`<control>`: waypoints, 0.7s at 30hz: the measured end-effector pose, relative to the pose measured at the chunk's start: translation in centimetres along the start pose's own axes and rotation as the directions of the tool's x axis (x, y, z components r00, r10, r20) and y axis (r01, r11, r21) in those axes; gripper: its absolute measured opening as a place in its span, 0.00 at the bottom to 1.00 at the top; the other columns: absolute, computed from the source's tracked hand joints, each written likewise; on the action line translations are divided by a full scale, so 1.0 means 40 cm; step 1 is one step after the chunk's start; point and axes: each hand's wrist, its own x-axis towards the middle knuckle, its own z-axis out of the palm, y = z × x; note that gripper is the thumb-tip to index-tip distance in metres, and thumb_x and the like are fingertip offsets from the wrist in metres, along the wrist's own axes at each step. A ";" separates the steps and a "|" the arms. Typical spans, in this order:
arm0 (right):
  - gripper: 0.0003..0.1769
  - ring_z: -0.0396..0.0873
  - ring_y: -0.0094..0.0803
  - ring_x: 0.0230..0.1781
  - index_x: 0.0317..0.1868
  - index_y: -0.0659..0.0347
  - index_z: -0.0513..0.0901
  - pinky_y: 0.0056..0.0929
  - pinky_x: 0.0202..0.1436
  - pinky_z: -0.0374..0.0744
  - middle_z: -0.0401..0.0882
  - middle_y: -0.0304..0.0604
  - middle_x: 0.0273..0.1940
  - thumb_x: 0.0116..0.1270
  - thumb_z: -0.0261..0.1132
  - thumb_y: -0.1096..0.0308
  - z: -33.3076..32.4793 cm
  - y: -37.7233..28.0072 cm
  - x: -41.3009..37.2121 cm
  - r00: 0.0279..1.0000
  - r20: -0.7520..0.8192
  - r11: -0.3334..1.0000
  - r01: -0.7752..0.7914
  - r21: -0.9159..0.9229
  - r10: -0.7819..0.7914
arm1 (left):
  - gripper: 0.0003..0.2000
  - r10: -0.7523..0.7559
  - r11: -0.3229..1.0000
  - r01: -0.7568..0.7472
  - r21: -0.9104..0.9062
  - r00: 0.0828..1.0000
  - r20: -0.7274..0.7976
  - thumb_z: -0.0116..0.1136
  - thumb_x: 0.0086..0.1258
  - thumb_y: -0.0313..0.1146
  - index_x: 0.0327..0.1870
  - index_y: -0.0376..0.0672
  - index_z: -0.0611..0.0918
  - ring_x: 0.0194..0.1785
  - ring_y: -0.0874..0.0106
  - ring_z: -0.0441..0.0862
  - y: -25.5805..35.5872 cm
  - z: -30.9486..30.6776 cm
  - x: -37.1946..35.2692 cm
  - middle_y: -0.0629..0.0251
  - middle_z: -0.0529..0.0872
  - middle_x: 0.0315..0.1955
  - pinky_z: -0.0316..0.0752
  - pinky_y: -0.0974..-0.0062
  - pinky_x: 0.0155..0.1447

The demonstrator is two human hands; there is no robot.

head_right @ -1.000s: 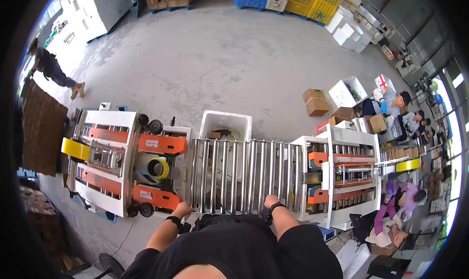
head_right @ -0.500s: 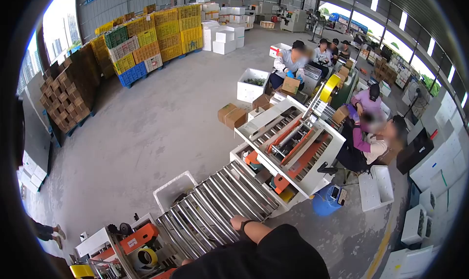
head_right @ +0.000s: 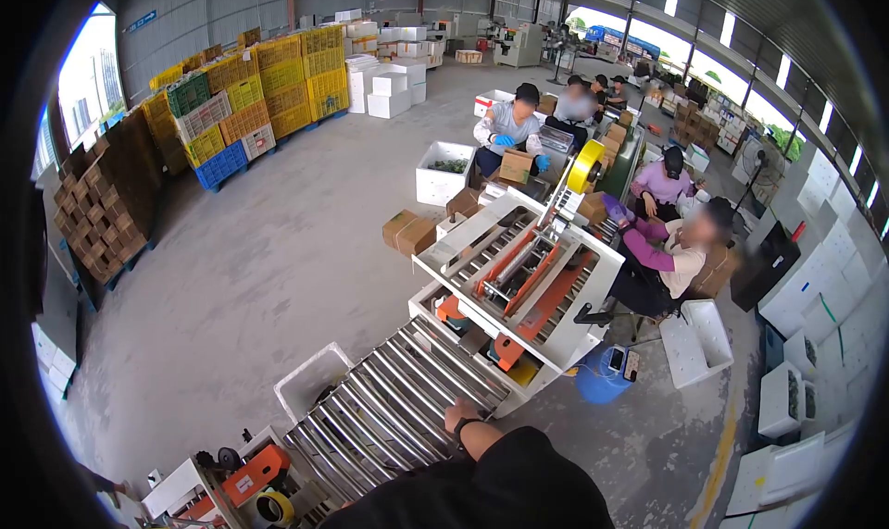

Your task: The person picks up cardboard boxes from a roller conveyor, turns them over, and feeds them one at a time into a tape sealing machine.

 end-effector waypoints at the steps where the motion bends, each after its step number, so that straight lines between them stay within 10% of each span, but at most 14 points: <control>1: 0.14 0.59 0.50 0.58 0.46 0.59 0.76 0.46 0.60 0.62 0.62 0.52 0.54 0.61 0.51 0.68 -0.003 0.000 -0.003 0.999 -0.034 1.000 0.012 0.023 -0.012 | 0.10 0.003 1.000 -0.004 0.002 1.000 0.008 0.59 0.57 0.33 0.37 0.40 0.83 0.35 0.70 0.81 0.001 0.001 0.001 0.61 0.84 0.30 0.73 0.72 0.41; 10: 0.17 0.68 0.49 0.53 0.55 0.60 0.66 0.48 0.59 0.66 0.60 0.54 0.55 0.66 0.44 0.71 -0.039 -0.035 -0.013 0.986 -0.159 0.994 0.038 -0.103 -0.054 | 0.11 0.012 1.000 -0.013 0.021 0.999 0.041 0.58 0.56 0.35 0.38 0.41 0.83 0.37 0.69 0.81 0.014 0.004 0.017 0.62 0.84 0.31 0.73 0.72 0.43; 13: 0.16 0.71 0.50 0.50 0.53 0.62 0.66 0.45 0.52 0.73 0.61 0.56 0.55 0.66 0.44 0.70 -0.028 -0.025 0.003 0.988 -0.141 0.991 0.076 0.109 -0.061 | 0.12 0.010 1.000 -0.011 0.022 0.999 0.049 0.58 0.56 0.36 0.38 0.41 0.83 0.37 0.69 0.81 0.011 0.003 0.016 0.62 0.84 0.31 0.73 0.72 0.43; 21: 0.15 0.77 0.46 0.37 0.36 0.66 0.77 0.43 0.40 0.75 0.78 0.52 0.32 0.66 0.50 0.62 0.000 -0.007 0.042 0.958 -0.133 0.965 0.261 0.037 -0.254 | 0.13 0.005 1.000 -0.007 0.030 0.998 0.061 0.58 0.55 0.38 0.38 0.42 0.83 0.38 0.68 0.81 0.000 0.003 0.013 0.62 0.84 0.32 0.73 0.72 0.44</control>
